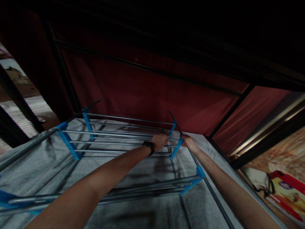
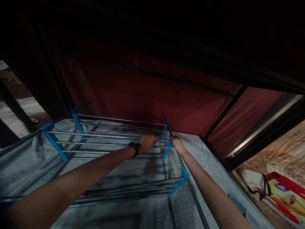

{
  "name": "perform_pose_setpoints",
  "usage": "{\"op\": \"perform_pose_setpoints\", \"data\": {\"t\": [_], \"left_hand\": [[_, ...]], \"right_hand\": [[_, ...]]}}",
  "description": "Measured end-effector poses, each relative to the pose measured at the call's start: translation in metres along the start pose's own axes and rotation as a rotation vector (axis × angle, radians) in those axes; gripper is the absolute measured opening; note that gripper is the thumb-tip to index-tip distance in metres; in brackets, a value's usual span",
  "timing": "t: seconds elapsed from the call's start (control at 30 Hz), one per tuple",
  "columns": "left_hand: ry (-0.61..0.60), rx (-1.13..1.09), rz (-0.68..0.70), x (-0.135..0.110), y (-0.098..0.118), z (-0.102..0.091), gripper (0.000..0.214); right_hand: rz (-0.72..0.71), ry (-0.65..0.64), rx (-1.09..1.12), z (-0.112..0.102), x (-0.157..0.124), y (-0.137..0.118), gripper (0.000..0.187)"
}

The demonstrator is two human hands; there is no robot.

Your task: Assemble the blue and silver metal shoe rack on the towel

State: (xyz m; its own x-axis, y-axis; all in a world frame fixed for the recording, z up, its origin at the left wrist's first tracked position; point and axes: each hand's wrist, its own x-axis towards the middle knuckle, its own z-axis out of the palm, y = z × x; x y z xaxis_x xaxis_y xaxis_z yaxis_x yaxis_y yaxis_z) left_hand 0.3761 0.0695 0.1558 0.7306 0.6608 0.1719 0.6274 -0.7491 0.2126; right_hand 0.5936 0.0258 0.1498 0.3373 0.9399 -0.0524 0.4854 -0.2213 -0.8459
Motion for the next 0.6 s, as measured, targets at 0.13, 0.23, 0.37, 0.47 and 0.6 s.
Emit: {"op": "perform_pose_setpoints", "data": {"t": [0.13, 0.23, 0.37, 0.47, 0.6], "left_hand": [[0.003, -0.015, 0.015, 0.002, 0.001, -0.01, 0.029], [-0.003, -0.024, 0.032, 0.003, 0.002, -0.014, 0.028], [-0.018, -0.031, 0.037, 0.004, 0.004, -0.013, 0.029], [-0.029, -0.04, 0.038, 0.007, 0.008, -0.012, 0.026], [-0.029, -0.074, 0.061, 0.018, 0.023, -0.01, 0.022]], "right_hand": [[-0.035, -0.031, 0.007, -0.003, 0.0, 0.006, 0.024], [-0.056, -0.041, 0.015, -0.002, -0.002, 0.006, 0.026], [-0.065, -0.033, 0.021, -0.001, -0.001, 0.004, 0.027], [-0.078, -0.032, 0.023, -0.001, -0.001, 0.004, 0.027], [-0.104, -0.041, 0.023, 0.0, -0.002, 0.004, 0.028]]}}
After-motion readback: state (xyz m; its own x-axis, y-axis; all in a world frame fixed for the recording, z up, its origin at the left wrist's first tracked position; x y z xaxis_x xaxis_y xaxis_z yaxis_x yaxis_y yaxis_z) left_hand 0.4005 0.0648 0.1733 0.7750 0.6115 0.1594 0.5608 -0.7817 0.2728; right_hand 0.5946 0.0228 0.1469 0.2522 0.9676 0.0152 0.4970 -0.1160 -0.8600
